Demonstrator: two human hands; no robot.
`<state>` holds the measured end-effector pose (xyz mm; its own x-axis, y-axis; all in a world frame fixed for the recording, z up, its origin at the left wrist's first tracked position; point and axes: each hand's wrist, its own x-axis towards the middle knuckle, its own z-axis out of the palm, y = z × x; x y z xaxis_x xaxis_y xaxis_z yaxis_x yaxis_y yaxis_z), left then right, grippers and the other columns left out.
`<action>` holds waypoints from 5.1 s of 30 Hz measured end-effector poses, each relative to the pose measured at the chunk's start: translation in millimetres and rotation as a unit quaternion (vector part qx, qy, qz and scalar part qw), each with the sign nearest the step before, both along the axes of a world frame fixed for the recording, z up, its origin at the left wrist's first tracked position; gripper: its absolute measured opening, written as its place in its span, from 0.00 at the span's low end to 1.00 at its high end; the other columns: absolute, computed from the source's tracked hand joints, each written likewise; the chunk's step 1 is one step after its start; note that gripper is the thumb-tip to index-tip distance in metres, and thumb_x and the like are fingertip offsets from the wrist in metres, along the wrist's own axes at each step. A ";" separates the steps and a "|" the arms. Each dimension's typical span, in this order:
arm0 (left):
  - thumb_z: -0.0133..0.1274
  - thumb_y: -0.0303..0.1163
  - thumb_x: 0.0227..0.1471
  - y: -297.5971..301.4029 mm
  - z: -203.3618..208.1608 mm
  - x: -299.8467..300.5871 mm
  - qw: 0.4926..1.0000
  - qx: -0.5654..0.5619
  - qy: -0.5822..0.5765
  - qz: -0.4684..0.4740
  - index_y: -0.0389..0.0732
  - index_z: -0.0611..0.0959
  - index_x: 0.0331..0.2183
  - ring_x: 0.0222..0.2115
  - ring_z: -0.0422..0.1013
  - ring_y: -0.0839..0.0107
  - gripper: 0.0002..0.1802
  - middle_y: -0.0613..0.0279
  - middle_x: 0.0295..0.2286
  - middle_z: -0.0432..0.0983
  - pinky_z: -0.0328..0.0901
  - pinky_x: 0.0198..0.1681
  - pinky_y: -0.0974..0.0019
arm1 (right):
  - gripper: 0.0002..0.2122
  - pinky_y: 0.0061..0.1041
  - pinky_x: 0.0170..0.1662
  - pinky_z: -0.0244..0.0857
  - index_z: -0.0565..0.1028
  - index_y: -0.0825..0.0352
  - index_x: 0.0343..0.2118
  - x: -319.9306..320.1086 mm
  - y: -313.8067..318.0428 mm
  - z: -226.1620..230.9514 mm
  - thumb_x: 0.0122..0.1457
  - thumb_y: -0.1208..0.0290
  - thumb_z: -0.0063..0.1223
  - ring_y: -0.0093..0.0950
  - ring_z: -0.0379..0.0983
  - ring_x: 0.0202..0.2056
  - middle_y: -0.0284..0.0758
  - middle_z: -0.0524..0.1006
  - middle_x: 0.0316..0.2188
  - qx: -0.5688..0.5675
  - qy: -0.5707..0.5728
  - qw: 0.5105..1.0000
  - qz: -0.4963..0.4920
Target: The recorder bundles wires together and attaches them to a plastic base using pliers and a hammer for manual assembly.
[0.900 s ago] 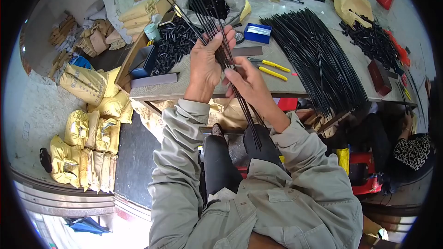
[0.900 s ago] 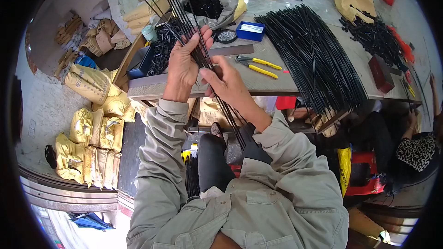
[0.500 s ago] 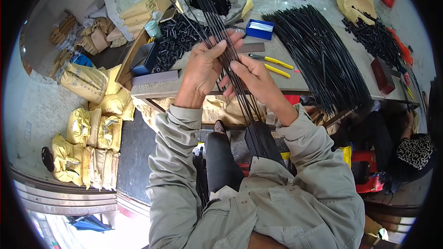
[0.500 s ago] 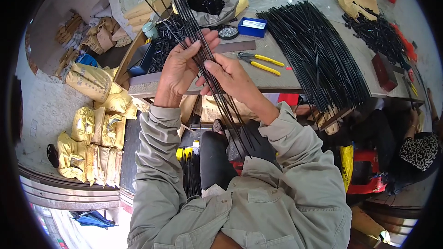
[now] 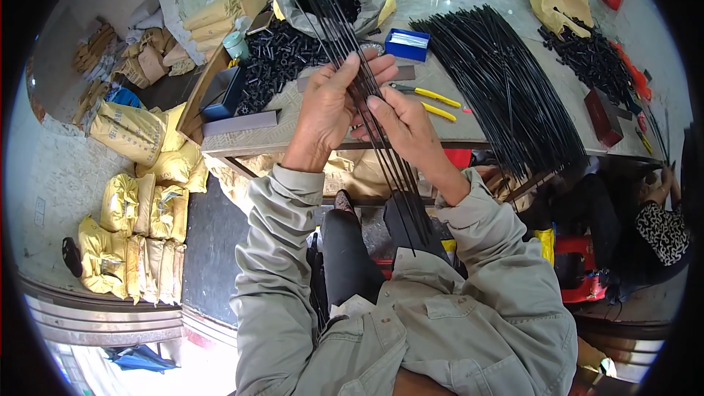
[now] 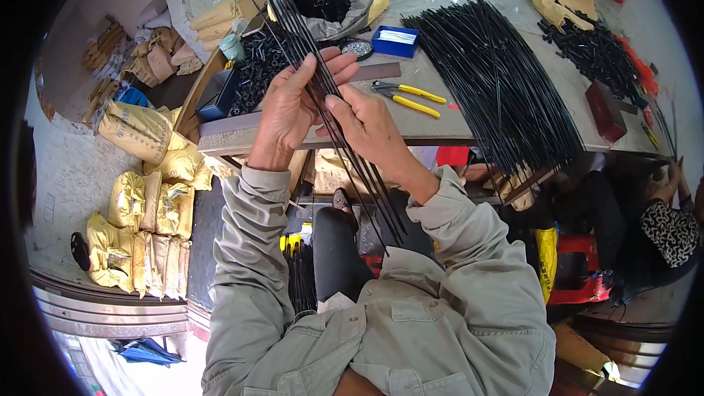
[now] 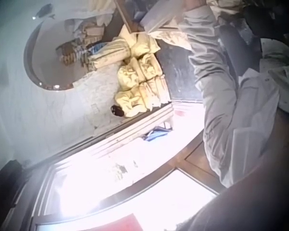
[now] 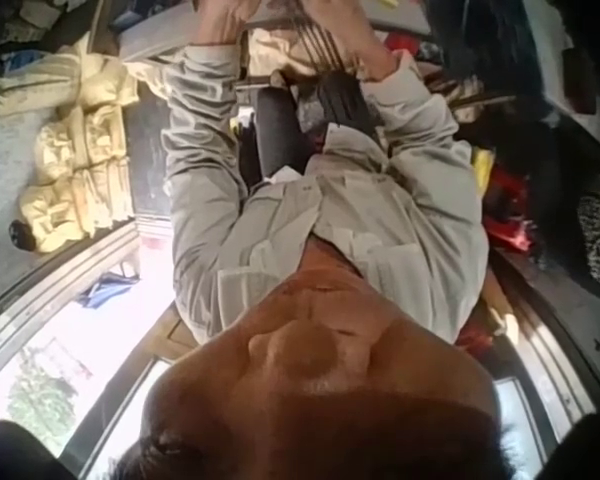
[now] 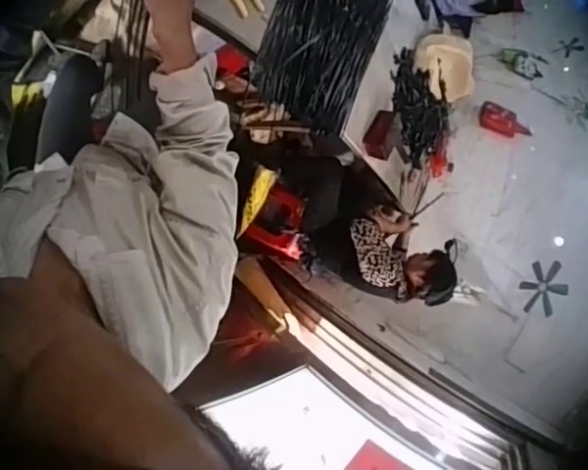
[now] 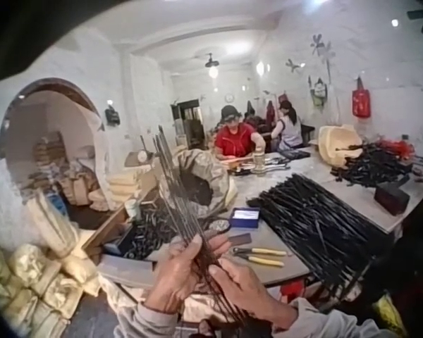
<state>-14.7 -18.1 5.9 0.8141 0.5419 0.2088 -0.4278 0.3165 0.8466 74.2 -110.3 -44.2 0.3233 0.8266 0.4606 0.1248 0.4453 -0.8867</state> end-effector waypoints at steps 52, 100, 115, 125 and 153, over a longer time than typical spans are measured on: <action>0.56 0.54 0.35 151.1 -86.1 -30.4 0.470 0.798 0.376 0.037 0.43 0.52 0.58 0.60 0.39 0.56 0.53 0.50 0.58 0.42 0.38 0.58 0.50 | 0.09 0.22 0.41 0.66 0.65 0.72 0.41 -29.8 24.8 -220.7 0.62 0.75 0.35 0.26 0.72 0.37 0.40 0.73 0.32 -0.170 0.267 0.922 0.223; 0.45 0.32 0.41 120.3 -139.1 -12.5 0.560 0.806 0.192 0.020 0.42 0.65 0.53 0.55 0.53 0.61 0.32 0.62 0.54 0.56 0.54 0.55 0.60 | 0.03 0.29 0.30 0.67 0.76 0.60 0.22 279.9 194.1 -54.6 0.43 0.72 0.52 0.35 0.73 0.26 0.35 0.76 0.21 -0.241 -0.641 0.693 -0.226; 0.46 0.57 0.44 117.8 -136.9 -11.6 0.549 0.802 0.237 0.009 0.44 0.62 0.54 0.57 0.49 0.60 0.40 0.56 0.55 0.53 0.47 0.58 0.58 | 0.04 0.28 0.28 0.66 0.75 0.66 0.24 294.3 195.7 -73.8 0.44 0.73 0.53 0.34 0.73 0.25 0.38 0.76 0.21 -0.187 -0.576 0.767 -0.213; 0.45 0.49 0.46 119.4 -134.1 -11.3 0.550 0.799 0.243 0.017 0.47 0.62 0.54 0.56 0.50 0.60 0.34 0.59 0.56 0.53 0.49 0.57 0.57 | 0.01 0.24 0.30 0.66 0.72 0.67 0.23 306.6 204.4 -78.0 0.45 0.77 0.51 0.28 0.73 0.25 0.36 0.75 0.21 -0.172 -0.540 0.809 -0.160; 0.47 0.45 0.42 124.4 -138.5 -20.3 0.620 0.755 0.206 0.051 0.47 0.63 0.54 0.56 0.51 0.59 0.36 0.55 0.56 0.52 0.48 0.57 0.56 | 0.03 0.16 0.24 0.57 0.68 0.66 0.33 170.7 224.1 -59.8 0.56 0.75 0.42 0.16 0.62 0.22 0.30 0.72 0.26 -0.147 -0.257 0.955 -0.012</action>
<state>-35.0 106.2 -132.6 0.9450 0.0344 0.3254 -0.0289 -0.9818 0.1878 244.9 113.8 -104.0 0.1367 0.9399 0.3128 0.5845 0.1784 -0.7916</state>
